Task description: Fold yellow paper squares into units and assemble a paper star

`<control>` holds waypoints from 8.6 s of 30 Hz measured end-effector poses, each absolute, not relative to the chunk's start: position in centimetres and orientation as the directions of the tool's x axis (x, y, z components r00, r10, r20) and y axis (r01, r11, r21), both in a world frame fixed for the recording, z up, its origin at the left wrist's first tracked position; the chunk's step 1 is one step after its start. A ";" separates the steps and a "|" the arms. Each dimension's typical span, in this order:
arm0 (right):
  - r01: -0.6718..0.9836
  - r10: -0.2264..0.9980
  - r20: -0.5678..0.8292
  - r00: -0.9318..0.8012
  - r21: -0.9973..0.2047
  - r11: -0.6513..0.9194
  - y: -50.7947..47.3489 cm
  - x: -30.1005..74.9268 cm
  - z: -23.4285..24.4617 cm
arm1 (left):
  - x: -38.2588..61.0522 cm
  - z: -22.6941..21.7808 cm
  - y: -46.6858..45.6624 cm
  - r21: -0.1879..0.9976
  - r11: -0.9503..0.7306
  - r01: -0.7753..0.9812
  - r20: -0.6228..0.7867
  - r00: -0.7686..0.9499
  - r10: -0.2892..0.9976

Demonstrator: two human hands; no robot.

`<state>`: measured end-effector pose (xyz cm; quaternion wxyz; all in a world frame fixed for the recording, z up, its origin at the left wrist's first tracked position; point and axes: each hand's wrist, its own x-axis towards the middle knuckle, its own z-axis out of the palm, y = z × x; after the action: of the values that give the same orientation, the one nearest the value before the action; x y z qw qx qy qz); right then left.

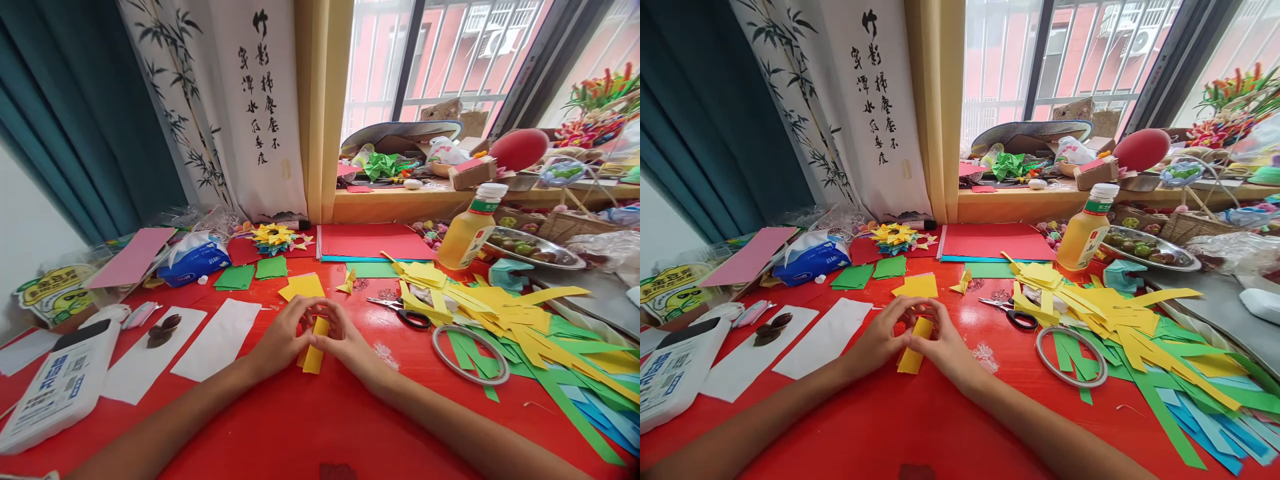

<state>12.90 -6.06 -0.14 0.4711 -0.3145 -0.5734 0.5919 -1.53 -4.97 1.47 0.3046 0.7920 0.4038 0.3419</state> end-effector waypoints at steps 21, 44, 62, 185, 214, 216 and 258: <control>-0.458 0.944 -0.058 -0.325 -0.864 -0.211 -5.2 13.6 -0.7 | -1.3 0.8 -4.5 0.937 -0.275 0.217 0.271 0.050 0.961; -0.513 0.900 -0.040 -0.433 -0.811 -0.283 -5.4 13.9 -0.2 | -1.9 1.3 -4.8 0.771 -0.412 0.485 0.426 0.088 0.900; -0.523 0.924 -0.073 -0.376 -0.806 -0.277 -5.6 13.8 -0.3 | -3.8 0.5 -3.2 -0.118 -0.883 0.454 0.619 0.729 0.292; -0.025 0.921 -0.042 -0.388 -0.998 -0.057 -5.0 14.3 -0.8 | -1.7 1.5 -4.2 0.898 -0.226 0.378 0.084 0.356 0.930; 0.101 0.955 0.197 -0.221 -0.969 0.224 -5.3 14.6 -0.8 | -2.0 1.0 -3.6 0.991 -0.023 0.133 -0.021 0.320 0.947; 0.103 0.953 0.204 -0.226 -0.967 0.231 -5.3 14.6 -0.9 | -2.1 1.0 -3.7 0.992 -0.008 0.122 -0.032 0.327 0.944; 0.012 0.951 0.065 -0.301 -0.997 0.072 -4.9 14.4 -0.8 | -1.9 0.6 -3.7 0.938 -0.145 0.315 0.027 0.351 0.936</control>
<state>14.43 -4.86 -0.80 0.4295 -0.4060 -0.5930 0.5469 -1.90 -3.73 0.61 0.4636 0.6786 0.4610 0.3348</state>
